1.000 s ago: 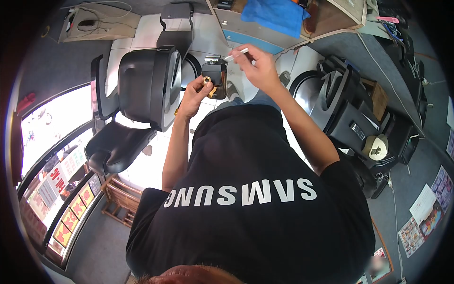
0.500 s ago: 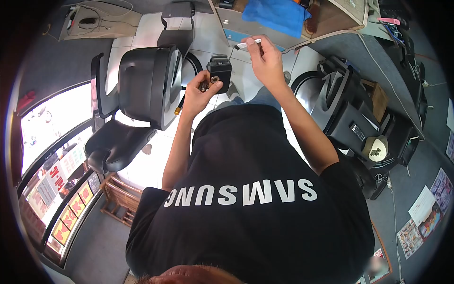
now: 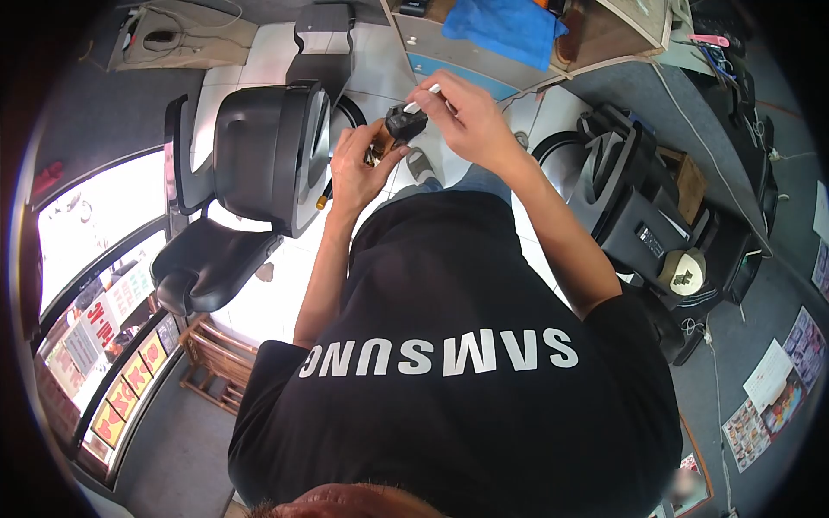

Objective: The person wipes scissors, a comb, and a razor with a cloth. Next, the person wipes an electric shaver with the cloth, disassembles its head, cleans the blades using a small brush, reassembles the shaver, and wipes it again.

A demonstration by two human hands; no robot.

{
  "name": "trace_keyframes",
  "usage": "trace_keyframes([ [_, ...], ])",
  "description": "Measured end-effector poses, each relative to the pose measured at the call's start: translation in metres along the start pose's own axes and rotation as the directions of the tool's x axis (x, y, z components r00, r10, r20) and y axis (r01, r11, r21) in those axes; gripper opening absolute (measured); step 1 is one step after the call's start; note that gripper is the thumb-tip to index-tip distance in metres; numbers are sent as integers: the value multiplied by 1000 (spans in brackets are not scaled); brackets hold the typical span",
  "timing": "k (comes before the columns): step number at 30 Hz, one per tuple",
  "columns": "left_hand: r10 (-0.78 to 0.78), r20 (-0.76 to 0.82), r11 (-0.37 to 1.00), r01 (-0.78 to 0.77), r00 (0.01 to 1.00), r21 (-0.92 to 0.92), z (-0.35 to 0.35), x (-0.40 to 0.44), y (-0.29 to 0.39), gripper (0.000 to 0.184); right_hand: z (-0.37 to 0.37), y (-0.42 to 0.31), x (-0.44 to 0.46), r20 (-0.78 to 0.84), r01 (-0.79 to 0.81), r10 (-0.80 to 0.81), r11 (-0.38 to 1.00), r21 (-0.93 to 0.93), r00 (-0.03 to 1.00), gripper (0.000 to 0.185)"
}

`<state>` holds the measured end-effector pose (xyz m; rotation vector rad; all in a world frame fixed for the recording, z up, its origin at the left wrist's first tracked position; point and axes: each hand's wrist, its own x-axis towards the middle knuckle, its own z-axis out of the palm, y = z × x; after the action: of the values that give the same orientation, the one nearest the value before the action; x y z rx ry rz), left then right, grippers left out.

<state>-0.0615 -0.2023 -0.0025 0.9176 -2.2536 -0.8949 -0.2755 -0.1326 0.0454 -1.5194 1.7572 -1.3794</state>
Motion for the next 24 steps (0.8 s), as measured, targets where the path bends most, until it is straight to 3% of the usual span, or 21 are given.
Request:
trace_keyframes([
  [1,5,32,1000,-4,999,-8,-2,1,0,48,0,1,2,29,18,-18,1000,-17,999,20],
  [4,-7,88,998,13,996,-61,-3,-1,0,47,-4,10,6,-15,-292,304,927,235,952,26],
  [7,-38,148,992,54,988,-111,-6,-4,-1,48,-9,9,7,231,-311,242,887,340,942,30],
  [10,-32,167,979,65,985,-194,-4,-4,-4,51,-7,13,11,179,-371,349,922,109,920,29],
  [13,-38,210,972,85,977,-219,-9,-3,-2,53,-12,10,12,246,-420,347,824,381,905,30],
  [16,-36,253,968,96,967,-230,-11,-2,-3,54,-8,2,12,342,-444,346,855,269,874,30],
  [19,-32,277,965,102,960,-241,-11,0,-2,55,-5,12,16,196,-442,397,831,339,897,29],
  [22,-28,288,966,100,957,-238,-12,0,-3,55,-10,1,15,392,-465,317,802,376,864,29],
  [24,-20,296,965,96,955,-244,-9,2,-4,55,-4,8,17,247,-407,340,858,314,907,29],
])
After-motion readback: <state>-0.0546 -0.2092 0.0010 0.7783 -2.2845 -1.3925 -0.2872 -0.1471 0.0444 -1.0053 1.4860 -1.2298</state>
